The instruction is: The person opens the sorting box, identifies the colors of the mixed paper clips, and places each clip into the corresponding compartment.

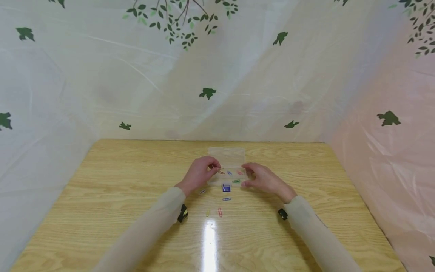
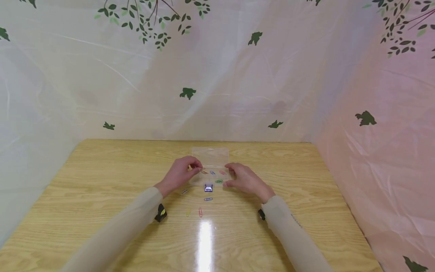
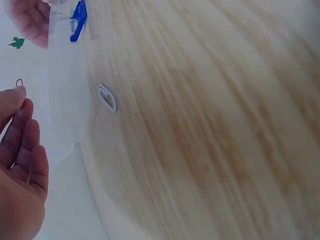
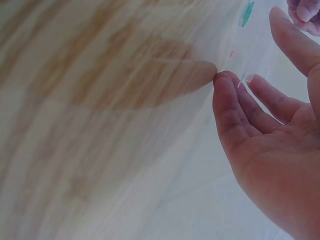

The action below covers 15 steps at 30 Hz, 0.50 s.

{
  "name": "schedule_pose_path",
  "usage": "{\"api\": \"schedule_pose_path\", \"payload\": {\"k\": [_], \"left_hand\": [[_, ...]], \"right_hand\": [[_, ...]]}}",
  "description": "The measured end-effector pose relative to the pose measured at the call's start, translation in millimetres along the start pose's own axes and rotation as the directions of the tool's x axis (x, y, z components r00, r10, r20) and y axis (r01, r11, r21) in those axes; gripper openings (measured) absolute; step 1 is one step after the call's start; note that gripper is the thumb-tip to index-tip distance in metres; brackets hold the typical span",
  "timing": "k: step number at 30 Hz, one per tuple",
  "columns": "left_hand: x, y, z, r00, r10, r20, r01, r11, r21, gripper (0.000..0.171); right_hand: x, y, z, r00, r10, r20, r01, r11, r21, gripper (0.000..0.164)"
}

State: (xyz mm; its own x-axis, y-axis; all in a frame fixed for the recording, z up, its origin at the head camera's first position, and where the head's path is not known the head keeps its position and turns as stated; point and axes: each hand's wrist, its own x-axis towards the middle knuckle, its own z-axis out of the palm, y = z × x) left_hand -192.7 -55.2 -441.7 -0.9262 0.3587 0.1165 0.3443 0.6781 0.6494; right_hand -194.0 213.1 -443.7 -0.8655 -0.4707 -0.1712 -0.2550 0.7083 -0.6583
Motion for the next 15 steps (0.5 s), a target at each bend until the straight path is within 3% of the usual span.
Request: {"api": "schedule_pose_path", "payload": {"k": [15], "left_hand": [[12.8,3.9,6.5,0.998,-0.025,0.062,0.024,0.999,0.026,0.005]], "right_hand": [[0,1,-1,1.0,-0.005,-0.003,0.005,1.0,-0.001,0.07]]}}
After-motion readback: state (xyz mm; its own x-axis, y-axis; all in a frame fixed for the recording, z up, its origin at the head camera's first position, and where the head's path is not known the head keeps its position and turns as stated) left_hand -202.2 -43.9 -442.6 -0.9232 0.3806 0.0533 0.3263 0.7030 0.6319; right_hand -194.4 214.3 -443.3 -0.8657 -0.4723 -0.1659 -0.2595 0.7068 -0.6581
